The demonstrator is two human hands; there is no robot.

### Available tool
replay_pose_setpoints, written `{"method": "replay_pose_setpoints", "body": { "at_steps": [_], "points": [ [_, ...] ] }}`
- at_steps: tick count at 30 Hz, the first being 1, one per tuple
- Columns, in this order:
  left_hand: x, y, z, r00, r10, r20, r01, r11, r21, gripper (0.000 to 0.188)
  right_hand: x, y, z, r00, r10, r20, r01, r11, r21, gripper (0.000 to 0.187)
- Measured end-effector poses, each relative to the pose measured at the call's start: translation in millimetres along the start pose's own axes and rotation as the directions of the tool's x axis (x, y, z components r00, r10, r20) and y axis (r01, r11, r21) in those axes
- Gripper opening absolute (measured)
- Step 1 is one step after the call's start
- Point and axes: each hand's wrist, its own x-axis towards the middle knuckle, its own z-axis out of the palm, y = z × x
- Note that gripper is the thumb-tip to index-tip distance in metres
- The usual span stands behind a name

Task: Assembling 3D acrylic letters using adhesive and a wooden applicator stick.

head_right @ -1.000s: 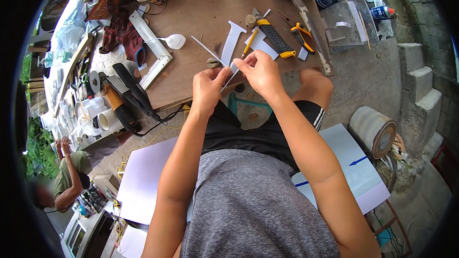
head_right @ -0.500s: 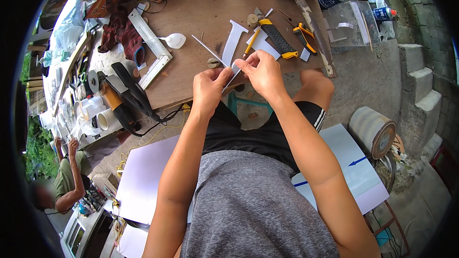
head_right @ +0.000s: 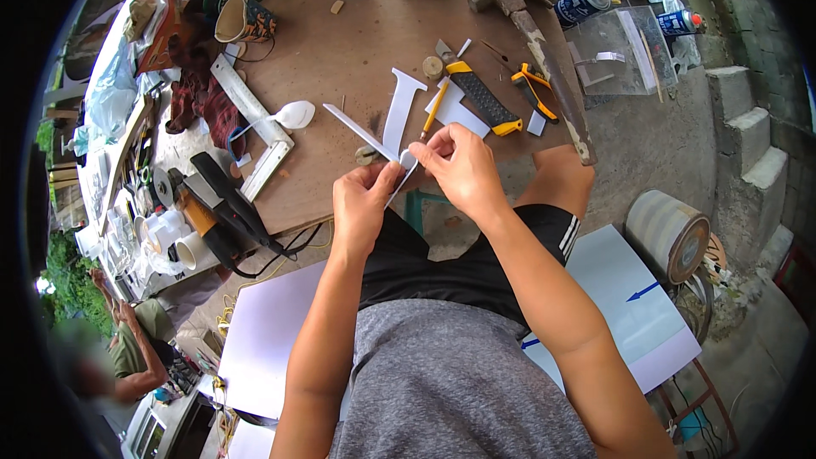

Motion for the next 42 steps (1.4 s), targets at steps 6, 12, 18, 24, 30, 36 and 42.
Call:
{"method": "replay_pose_setpoints", "body": {
  "at_steps": [6, 12, 18, 24, 30, 36, 42],
  "points": [
    [-8, 14, -1, 0.999, -0.032, -0.024, 0.034, 0.997, 0.069, 0.034, -2, 1, -5, 0.997, 0.061, 0.044, -0.065, 0.995, 0.077, 0.03],
    [-13, 25, -2, 0.995, -0.097, -0.028, 0.1, 0.989, 0.113, 0.034, -4, -6, -6, 0.991, 0.112, 0.067, -0.118, 0.989, 0.085, 0.029],
    [-14, 31, 0, 0.99, -0.139, -0.022, 0.141, 0.986, 0.091, 0.029, -6, -16, -7, 0.986, 0.155, 0.062, -0.158, 0.986, 0.052, 0.029],
    [-14, 22, 2, 0.994, -0.094, -0.053, 0.099, 0.991, 0.088, 0.032, -7, -15, -6, 0.989, 0.143, 0.046, -0.145, 0.989, 0.028, 0.028],
    [-13, 21, 2, 0.997, -0.066, -0.049, 0.071, 0.992, 0.106, 0.031, -6, -8, -4, 0.994, 0.106, 0.031, -0.108, 0.993, 0.043, 0.027],
    [-10, 23, 0, 0.999, -0.027, -0.025, 0.03, 0.992, 0.125, 0.032, -1, 8, -1, 0.998, 0.056, 0.025, -0.058, 0.992, 0.11, 0.028],
    [-2, 8, -2, 0.998, 0.062, -0.003, -0.062, 0.993, 0.101, 0.034, 4, 9, 1, 1.0, -0.011, 0.022, 0.01, 0.998, 0.056, 0.028]
  ]
}}
